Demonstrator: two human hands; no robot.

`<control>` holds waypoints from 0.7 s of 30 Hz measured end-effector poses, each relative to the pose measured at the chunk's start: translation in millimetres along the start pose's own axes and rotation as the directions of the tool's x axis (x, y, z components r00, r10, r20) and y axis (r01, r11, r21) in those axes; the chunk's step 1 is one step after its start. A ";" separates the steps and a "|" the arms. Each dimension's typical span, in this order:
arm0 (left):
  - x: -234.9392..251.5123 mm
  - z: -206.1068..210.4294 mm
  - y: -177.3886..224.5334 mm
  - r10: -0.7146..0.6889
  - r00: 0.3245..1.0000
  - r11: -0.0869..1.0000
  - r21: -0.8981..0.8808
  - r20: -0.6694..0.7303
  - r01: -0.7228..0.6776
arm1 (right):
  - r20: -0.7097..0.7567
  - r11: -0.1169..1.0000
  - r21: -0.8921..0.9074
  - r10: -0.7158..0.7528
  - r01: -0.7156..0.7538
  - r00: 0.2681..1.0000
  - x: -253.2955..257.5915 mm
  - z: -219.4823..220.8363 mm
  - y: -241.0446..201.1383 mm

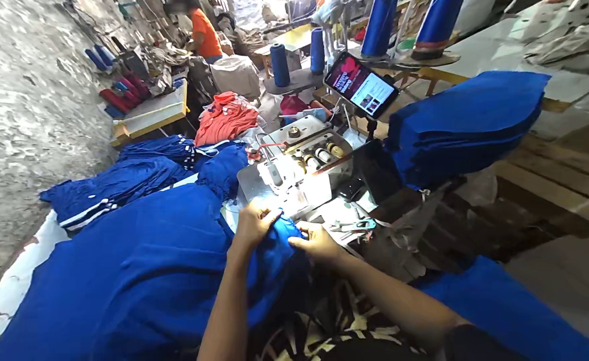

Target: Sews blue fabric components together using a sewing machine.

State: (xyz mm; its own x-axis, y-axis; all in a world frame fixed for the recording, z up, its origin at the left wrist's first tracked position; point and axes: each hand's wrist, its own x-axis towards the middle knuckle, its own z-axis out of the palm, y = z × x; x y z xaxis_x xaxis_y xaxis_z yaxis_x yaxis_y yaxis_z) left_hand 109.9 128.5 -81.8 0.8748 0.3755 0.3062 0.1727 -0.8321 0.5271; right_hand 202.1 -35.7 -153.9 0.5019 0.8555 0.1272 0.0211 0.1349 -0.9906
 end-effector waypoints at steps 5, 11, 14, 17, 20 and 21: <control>1.8 13.2 -5.5 -0.005 0.996 0.999 -0.033 -0.084 0.002 | -0.050 0.998 -0.063 0.004 -0.007 0.999 8.3 -4.0 1.1; 4.4 21.8 -3.8 0.044 0.989 0.998 0.055 -0.139 -0.036 | -0.113 0.990 -0.132 -0.065 0.050 0.991 14.4 -6.4 2.5; 5.4 32.4 -7.8 0.115 0.961 0.985 0.158 -0.253 -0.076 | -0.142 0.991 -0.115 -0.081 0.065 0.986 11.8 -5.0 6.4; 2.4 37.1 -1.3 0.171 0.912 0.974 0.206 -0.372 -0.099 | -0.175 0.994 -0.094 -0.074 0.058 0.982 10.1 -3.9 3.2; -1.1 33.1 10.2 0.209 0.899 0.971 0.190 -0.384 -0.145 | -0.181 0.994 -0.095 -0.068 0.052 0.981 10.1 -3.9 0.7; -2.2 31.0 12.7 0.217 0.913 0.970 0.179 -0.346 -0.163 | -0.182 0.994 -0.099 -0.070 0.052 0.981 10.2 -3.7 1.1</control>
State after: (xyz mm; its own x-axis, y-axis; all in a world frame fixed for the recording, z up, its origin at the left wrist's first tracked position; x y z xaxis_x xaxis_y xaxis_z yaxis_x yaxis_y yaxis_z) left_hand 124.2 104.4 -100.4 0.6791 0.3039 0.6682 0.1063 -0.9414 0.3201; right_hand 210.4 -28.6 -153.9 0.6483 0.7387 0.1847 0.1328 0.1292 -0.9827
